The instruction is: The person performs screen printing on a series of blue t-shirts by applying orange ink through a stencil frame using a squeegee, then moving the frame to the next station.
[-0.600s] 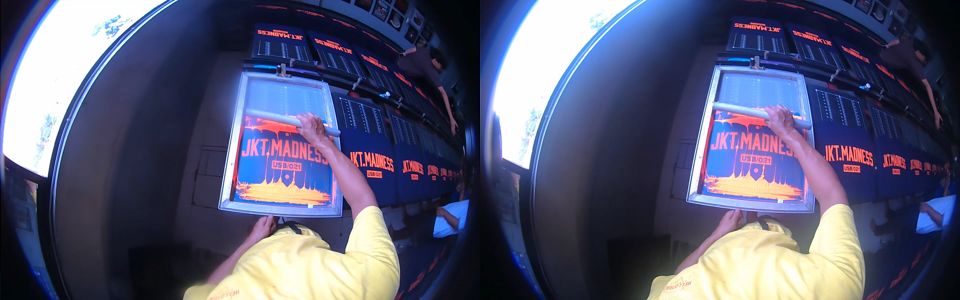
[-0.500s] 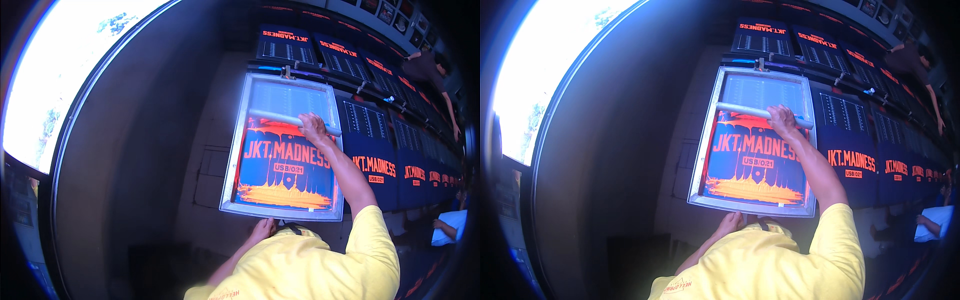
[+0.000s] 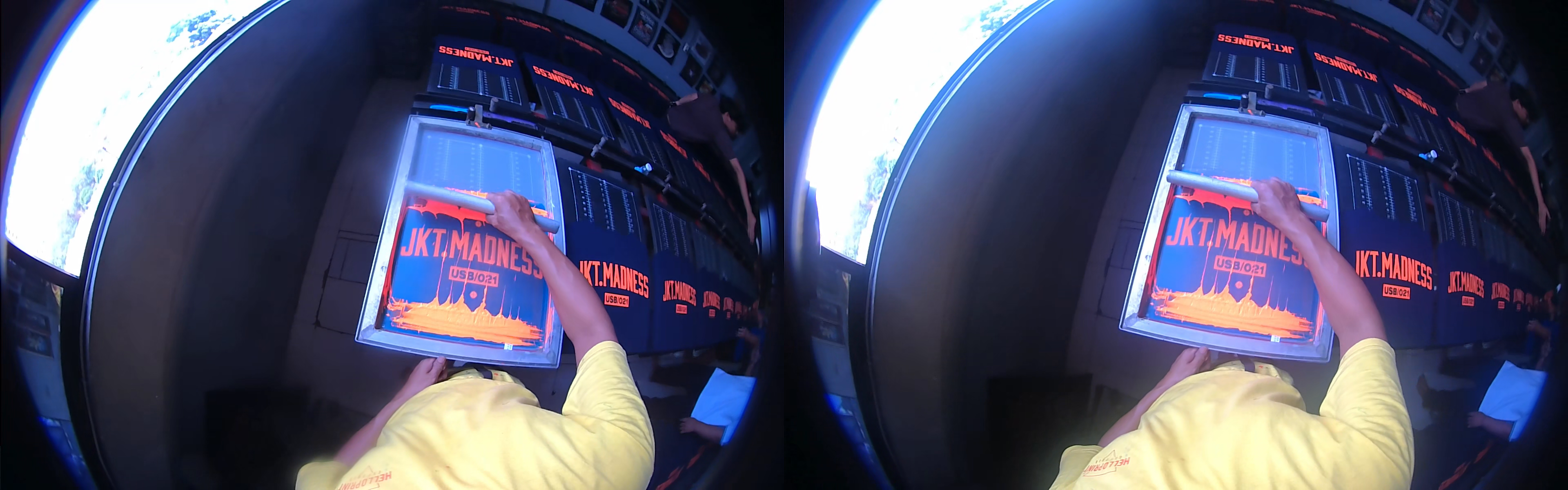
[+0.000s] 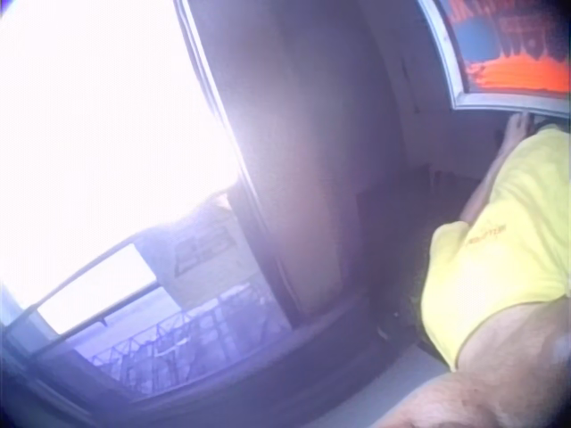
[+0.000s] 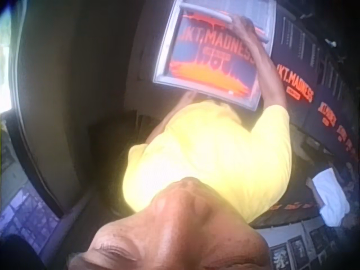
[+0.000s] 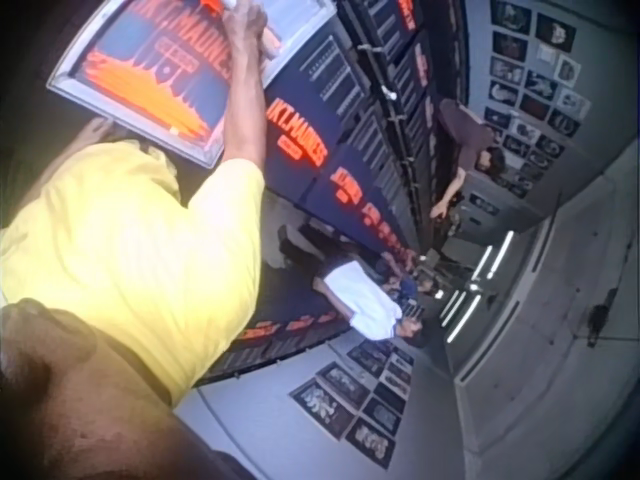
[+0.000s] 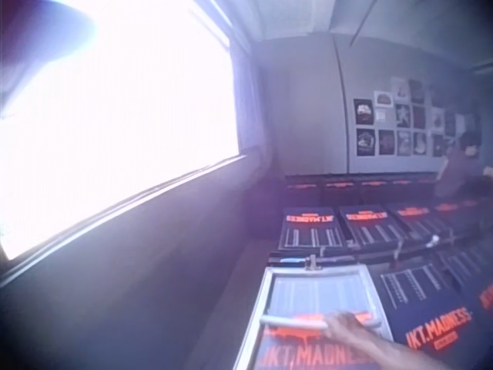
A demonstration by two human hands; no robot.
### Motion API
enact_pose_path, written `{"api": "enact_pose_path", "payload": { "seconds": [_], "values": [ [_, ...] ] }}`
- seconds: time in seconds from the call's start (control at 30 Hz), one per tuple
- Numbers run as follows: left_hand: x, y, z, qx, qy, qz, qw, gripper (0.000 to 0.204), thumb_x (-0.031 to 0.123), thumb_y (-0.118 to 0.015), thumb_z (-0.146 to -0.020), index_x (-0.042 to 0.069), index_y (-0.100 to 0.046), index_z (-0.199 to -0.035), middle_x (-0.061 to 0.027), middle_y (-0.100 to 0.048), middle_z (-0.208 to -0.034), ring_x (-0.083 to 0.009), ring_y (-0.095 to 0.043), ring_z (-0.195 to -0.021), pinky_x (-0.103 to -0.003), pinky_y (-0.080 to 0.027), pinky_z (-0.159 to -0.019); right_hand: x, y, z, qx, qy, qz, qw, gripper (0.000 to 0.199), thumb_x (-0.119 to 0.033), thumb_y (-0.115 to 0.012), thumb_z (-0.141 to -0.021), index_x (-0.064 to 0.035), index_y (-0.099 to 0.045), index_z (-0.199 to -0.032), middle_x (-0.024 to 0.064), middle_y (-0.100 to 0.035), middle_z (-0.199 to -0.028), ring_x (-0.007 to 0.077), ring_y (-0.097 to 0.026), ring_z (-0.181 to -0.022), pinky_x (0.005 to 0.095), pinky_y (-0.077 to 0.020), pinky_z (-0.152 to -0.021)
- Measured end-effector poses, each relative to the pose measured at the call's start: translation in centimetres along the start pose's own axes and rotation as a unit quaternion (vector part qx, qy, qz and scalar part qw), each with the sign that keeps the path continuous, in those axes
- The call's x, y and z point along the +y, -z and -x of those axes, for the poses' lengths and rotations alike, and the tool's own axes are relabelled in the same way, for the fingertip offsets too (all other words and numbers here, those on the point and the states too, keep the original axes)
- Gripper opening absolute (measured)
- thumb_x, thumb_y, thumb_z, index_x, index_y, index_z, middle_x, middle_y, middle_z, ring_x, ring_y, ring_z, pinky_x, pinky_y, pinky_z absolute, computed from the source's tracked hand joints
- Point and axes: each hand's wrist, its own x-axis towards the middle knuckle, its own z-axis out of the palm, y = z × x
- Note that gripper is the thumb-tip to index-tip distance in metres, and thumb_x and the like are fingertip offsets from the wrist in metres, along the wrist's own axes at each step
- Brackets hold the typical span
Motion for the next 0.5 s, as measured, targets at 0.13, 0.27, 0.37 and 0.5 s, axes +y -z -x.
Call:
{"api": "enact_pose_path", "payload": {
  "seconds": [0.13,0.27,0.37,0.5],
  "values": [
    [0.0,0.3,0.0,0.039,-0.019,-0.095,0.995,0.054,0.048,-0.039,-0.104,0.003,-0.054,-0.079,-0.003,-0.051,-0.068,-0.0152,-0.047,-0.064,-0.034,-0.04,-0.06,-0.3,-0.3,1.3,0.01,0.069,-0.013,0.997,0.028,-0.017,-0.078,-0.068,-0.0047,-0.068,-0.092,0.0157,-0.069,-0.086,0.0356,-0.065,-0.086,0.0454,-0.0521,-0.081],
    [-3.2,0.9,-1.2,0.028,-0.021,-0.077,0.996,0.052,0.048,-0.041,-0.103,0.002,-0.056,-0.083,-0.0034,-0.052,-0.069,-0.0151,-0.048,-0.065,-0.034,-0.041,-0.06,-3.3,1.4,5.0,-0.036,0.089,-0.01,0.995,0.024,-0.015,-0.079,-0.066,-0.0052,-0.066,-0.084,0.0133,-0.068,-0.083,0.0335,-0.065,-0.082,0.0446,-0.0525,-0.077],
    [-3.5,1.0,-1.3,0.015,-0.009,-0.019,1.0,0.048,0.045,-0.044,-0.103,0.002,-0.056,-0.084,-0.0024,-0.052,-0.068,-0.0142,-0.048,-0.065,-0.033,-0.041,-0.061,-6.0,1.9,9.3,-0.007,0.124,-0.001,0.992,0.021,-0.012,-0.077,-0.064,-0.0062,-0.064,-0.079,0.0108,-0.067,-0.079,0.0298,-0.065,-0.078,0.043,-0.0533,-0.071],
    [-2.5,0.9,-0.9,0.022,-0.007,-0.033,0.999,0.044,0.041,-0.046,-0.104,0.002,-0.056,-0.086,-0.0012,-0.051,-0.071,-0.0127,-0.048,-0.066,-0.032,-0.041,-0.061,-7.9,3.0,15.1,-0.011,0.147,-0.015,0.989,0.02,-0.016,-0.077,-0.066,-0.0077,-0.063,-0.078,0.0081,-0.064,-0.074,0.0264,-0.061,-0.077,0.0408,-0.0504,-0.071]
  ]
}}
